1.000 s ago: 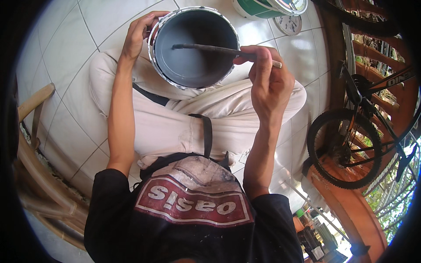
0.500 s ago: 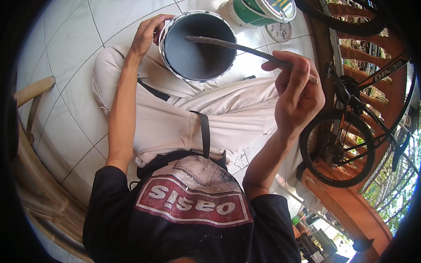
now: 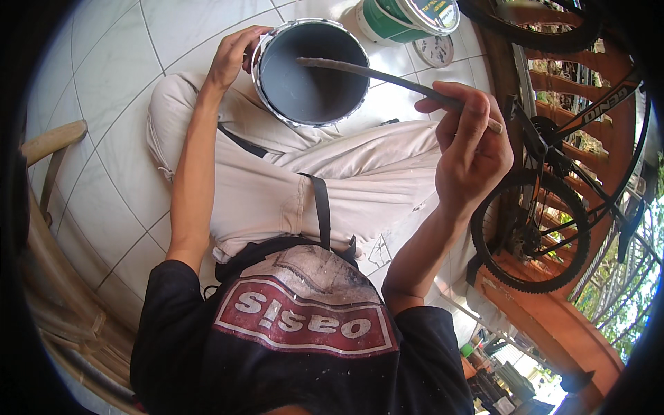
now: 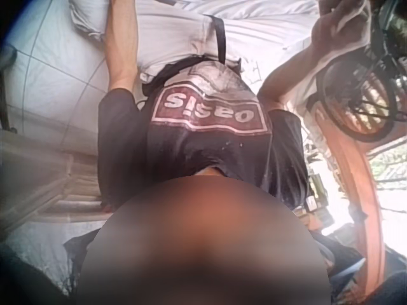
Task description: The person sits on the floor and stirs gray paint in a metal can using a stick. The person then stands, walks into an adjacent room, and sits down again to continue stirring the paint.
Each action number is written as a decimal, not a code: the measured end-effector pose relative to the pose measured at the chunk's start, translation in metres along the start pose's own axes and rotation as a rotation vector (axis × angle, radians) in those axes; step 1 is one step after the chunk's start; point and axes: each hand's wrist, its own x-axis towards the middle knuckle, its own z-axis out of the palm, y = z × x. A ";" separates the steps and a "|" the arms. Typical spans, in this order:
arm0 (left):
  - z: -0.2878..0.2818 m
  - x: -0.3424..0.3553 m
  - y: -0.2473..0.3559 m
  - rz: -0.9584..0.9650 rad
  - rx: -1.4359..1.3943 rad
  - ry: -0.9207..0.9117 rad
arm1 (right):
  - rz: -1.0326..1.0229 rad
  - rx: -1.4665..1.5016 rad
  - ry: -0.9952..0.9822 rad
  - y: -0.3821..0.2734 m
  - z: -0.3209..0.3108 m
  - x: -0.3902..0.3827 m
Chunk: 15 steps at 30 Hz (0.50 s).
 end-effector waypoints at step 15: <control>0.037 -0.025 0.099 0.058 0.572 0.145 | -0.343 -0.398 -0.660 -0.016 -0.031 0.049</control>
